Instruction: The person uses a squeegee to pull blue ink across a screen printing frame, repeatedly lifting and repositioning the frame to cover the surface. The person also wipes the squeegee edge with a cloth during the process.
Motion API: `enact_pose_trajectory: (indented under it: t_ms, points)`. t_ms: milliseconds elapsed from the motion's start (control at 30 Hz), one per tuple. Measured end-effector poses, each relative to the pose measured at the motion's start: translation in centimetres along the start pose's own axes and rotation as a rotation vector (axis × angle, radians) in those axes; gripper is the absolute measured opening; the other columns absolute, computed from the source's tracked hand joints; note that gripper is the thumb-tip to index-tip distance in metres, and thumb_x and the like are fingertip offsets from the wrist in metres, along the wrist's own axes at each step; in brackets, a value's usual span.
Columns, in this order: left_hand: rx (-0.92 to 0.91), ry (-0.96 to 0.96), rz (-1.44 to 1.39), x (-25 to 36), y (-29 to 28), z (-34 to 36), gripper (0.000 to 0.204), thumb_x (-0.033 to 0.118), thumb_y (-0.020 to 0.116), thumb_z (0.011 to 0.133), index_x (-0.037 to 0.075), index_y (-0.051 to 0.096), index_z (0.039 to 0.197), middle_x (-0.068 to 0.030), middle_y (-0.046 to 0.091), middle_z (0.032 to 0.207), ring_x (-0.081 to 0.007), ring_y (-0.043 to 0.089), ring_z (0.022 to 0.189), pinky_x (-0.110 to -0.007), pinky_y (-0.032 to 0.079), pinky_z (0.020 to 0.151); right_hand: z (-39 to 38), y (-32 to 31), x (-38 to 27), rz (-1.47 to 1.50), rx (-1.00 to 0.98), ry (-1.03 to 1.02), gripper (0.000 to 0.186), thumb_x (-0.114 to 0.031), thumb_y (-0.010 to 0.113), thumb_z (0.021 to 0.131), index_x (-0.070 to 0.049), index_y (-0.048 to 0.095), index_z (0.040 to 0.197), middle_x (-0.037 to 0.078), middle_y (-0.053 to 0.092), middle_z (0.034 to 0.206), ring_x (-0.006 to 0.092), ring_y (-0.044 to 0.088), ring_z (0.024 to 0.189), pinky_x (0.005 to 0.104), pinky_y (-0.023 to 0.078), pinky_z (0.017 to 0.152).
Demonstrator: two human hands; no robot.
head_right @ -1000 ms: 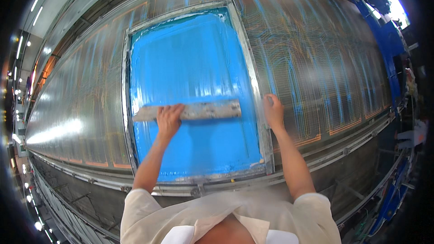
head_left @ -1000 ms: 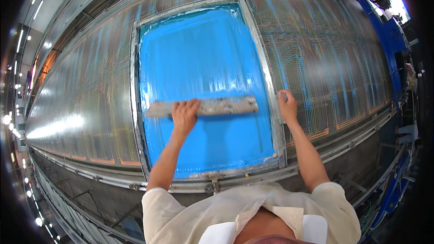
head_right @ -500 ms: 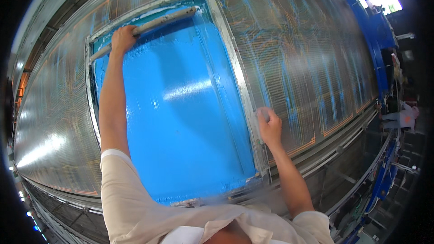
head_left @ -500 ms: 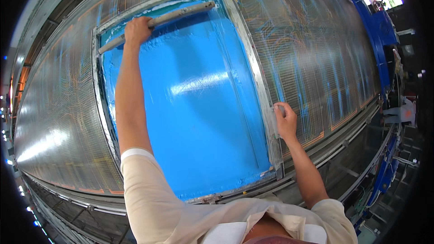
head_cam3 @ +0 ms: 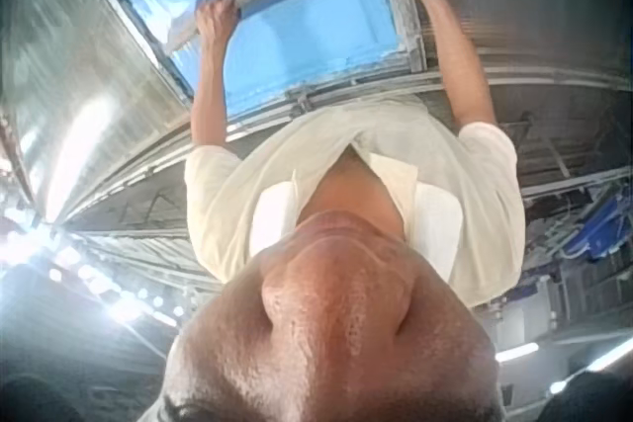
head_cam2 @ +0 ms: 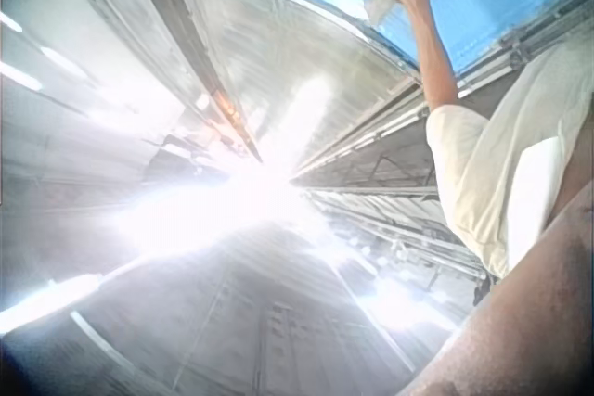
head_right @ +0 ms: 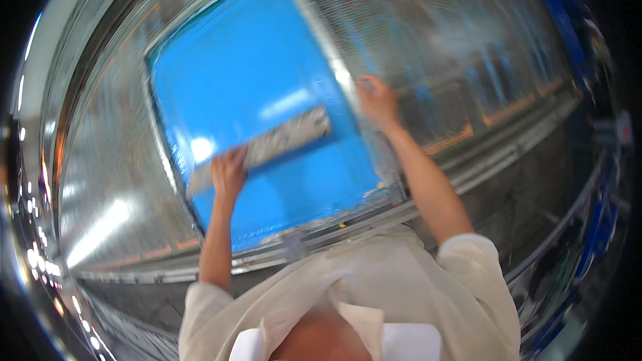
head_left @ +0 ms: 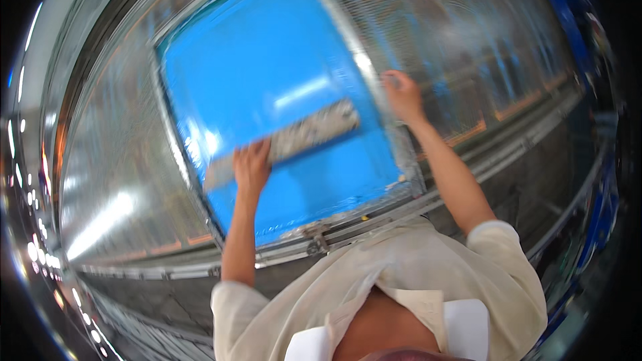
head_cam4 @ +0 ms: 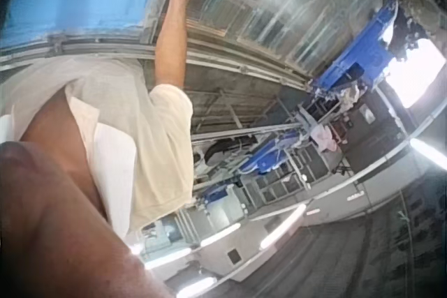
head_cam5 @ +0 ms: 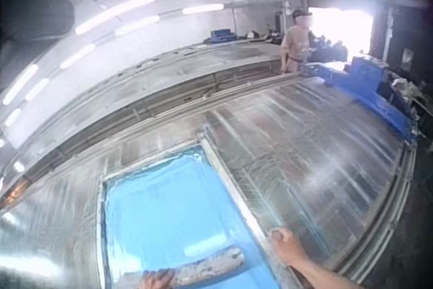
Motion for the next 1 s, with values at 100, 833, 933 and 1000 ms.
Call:
enact_pose_trajectory:
  t_ms: [100,833,933,1000]
  points:
    - [-0.043,-0.05,-0.016,7.7,-1.9,-7.9,0.063,0.001,0.071,0.056,0.011,0.069,0.118,-0.0082,0.067,0.116,-0.0297,0.063,0.098,-0.047,0.047,0.089,-0.2,-1.0,0.0,0.04,0.042,0.03,0.033,-0.029,0.068,0.09,-0.009,0.068,0.116,0.008,0.069,0.091,0.0162,0.059,0.074,0.0335,0.05,0.071]
    - [-0.368,-0.569,-0.06,14.9,-5.2,-7.2,0.044,-0.009,0.064,0.064,0.008,0.074,0.103,-0.0091,0.071,0.106,-0.0316,0.061,0.101,-0.046,0.042,0.09,-4.3,-54.6,35.8,-0.118,0.759,0.808,0.072,-0.037,0.055,0.099,-0.008,0.021,0.156,0.019,0.023,0.16,0.0386,0.03,0.144,0.0476,0.031,0.114]
    - [-0.272,-0.53,-0.103,15.6,-5.1,-9.1,0.046,-0.011,0.06,0.063,0.005,0.073,0.104,-0.0116,0.071,0.106,-0.0323,0.061,0.105,-0.045,0.042,0.094,-1.6,-51.2,33.3,-0.014,0.76,0.893,0.08,-0.041,0.05,0.102,-0.007,0.005,0.159,0.019,0.01,0.164,0.0382,0.023,0.148,0.0469,0.027,0.117]
    - [-0.238,-0.517,-0.116,16.6,-5.1,-9.7,0.045,-0.011,0.058,0.063,0.003,0.072,0.104,-0.0131,0.071,0.105,-0.0329,0.061,0.108,-0.045,0.041,0.097,-0.6,-50.7,31.4,-0.004,0.769,0.904,0.082,-0.041,0.047,0.103,-0.006,-0.001,0.158,0.02,0.007,0.165,0.0384,0.023,0.148,0.0463,0.026,0.119]
Point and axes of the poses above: each hand's wrist, its own z-axis towards the middle knuckle, its own y-axis out of the palm, x = y × z, the point moved 6 cm from there along z, towards the middle knuckle
